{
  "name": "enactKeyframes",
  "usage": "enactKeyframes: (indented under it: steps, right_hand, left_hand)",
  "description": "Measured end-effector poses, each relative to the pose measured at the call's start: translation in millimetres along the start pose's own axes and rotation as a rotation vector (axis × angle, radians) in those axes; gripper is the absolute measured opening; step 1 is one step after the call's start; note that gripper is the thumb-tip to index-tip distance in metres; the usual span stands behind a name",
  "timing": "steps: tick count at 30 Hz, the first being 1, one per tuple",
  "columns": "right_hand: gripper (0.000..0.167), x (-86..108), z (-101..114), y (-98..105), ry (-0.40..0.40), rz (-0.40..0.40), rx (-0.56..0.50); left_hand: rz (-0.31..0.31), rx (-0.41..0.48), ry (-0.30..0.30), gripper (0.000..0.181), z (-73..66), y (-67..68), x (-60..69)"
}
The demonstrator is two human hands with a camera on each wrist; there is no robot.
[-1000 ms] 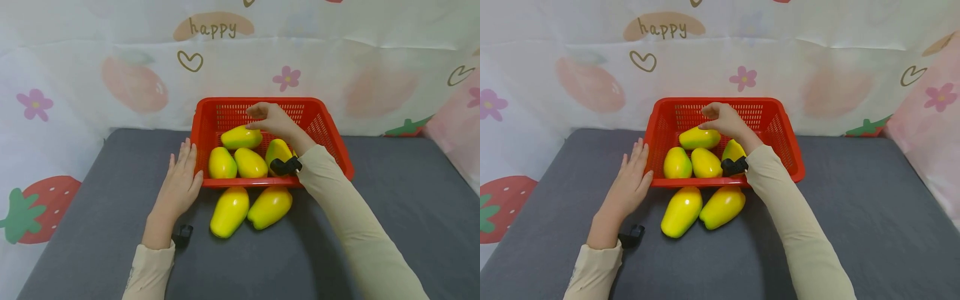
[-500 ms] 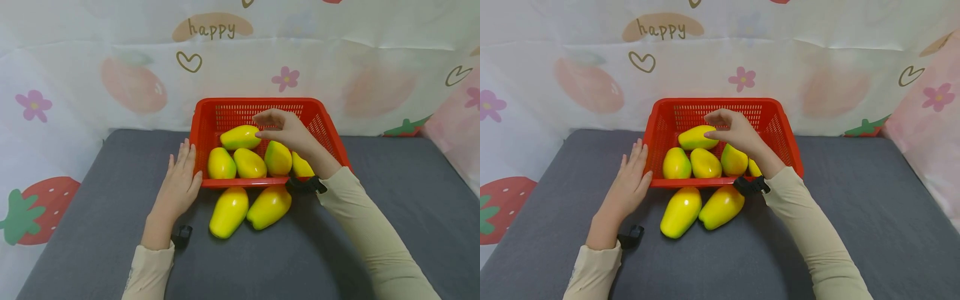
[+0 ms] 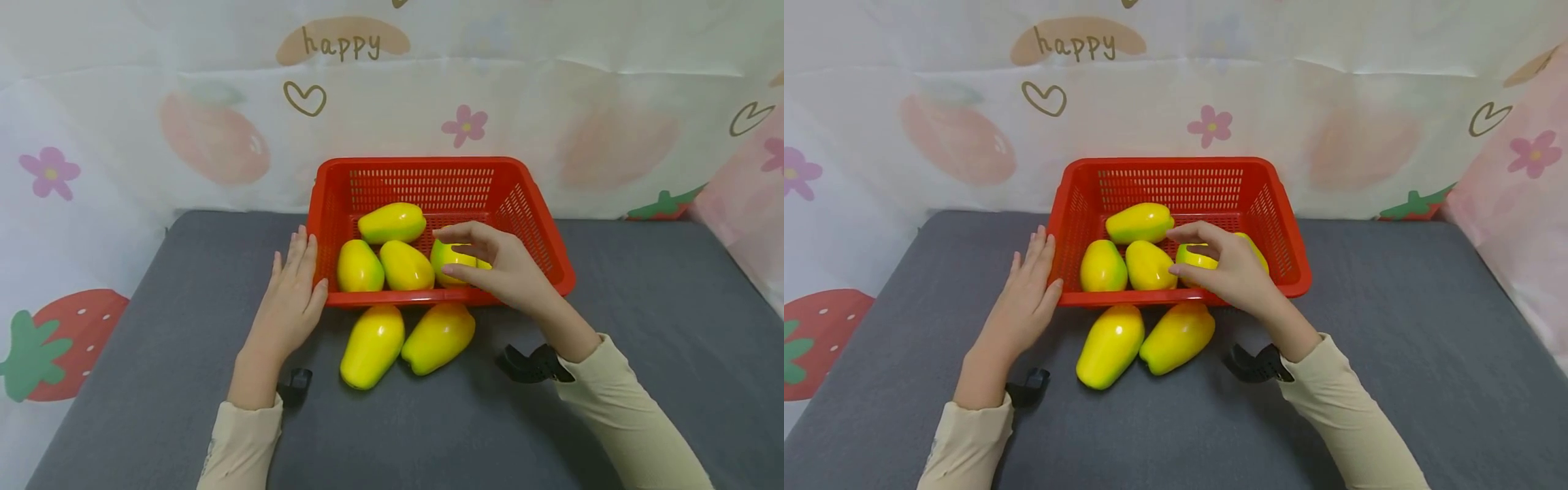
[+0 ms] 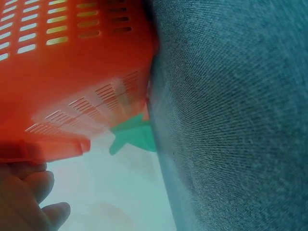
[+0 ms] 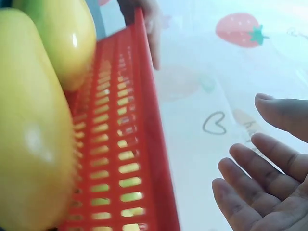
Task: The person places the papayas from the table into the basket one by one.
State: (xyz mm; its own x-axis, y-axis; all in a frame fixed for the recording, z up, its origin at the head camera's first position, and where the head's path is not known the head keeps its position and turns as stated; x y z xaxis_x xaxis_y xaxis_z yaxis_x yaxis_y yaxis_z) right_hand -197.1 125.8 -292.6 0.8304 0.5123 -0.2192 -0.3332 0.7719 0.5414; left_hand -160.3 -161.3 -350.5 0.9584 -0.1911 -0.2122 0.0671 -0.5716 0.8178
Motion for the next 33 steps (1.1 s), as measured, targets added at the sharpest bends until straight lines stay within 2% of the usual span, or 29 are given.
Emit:
enactKeyframes:
  steps: [6, 17, 22, 25, 29, 33]
  right_hand:
    - [0.041, 29.8, 0, -7, 0.099, -0.016, -0.039]
    - [0.043, 73.2, -7, -16, 0.189, -0.065, -0.103]
    - [0.042, 84.1, -10, -21, 0.163, -0.044, -0.095]
    - [0.04, 88.8, -14, -25, 0.121, -0.039, -0.086]
    - [0.032, 91.5, -20, -22, -0.014, -0.051, -0.016]
    - [0.029, 92.4, -22, -14, -0.1, -0.002, 0.067]
  left_hand:
    - [0.001, 0.004, 0.005, 0.065, -0.6, -0.1, 0.9]
    - [0.003, 0.006, 0.008, 0.065, 0.1, 0.2, 1.2]
    - [0.01, 0.01, 0.011, 0.066, 1.3, 1.3, 1.2]
    - [0.01, 0.009, 0.007, 0.066, 1.5, 1.6, 1.2]
    - [0.011, 0.007, 0.008, 0.066, 1.0, 1.4, 1.0]
    - [0.012, 0.006, 0.01, 0.066, 0.7, 1.8, 1.0]
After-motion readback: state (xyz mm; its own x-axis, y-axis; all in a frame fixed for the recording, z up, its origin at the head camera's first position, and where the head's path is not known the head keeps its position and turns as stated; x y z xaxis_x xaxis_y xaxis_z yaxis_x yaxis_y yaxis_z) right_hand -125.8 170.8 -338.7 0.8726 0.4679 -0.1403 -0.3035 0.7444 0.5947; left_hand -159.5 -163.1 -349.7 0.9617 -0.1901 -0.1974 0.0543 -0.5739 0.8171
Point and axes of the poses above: each hand's wrist, its own x-axis away from the middle knuckle, its own y-axis out of the back of the hand, z = x × y, the point moved 2 cm from there along -x, towards the middle knuckle, and after that the axes turned 7 degrees about x, right-handed, at the moved point
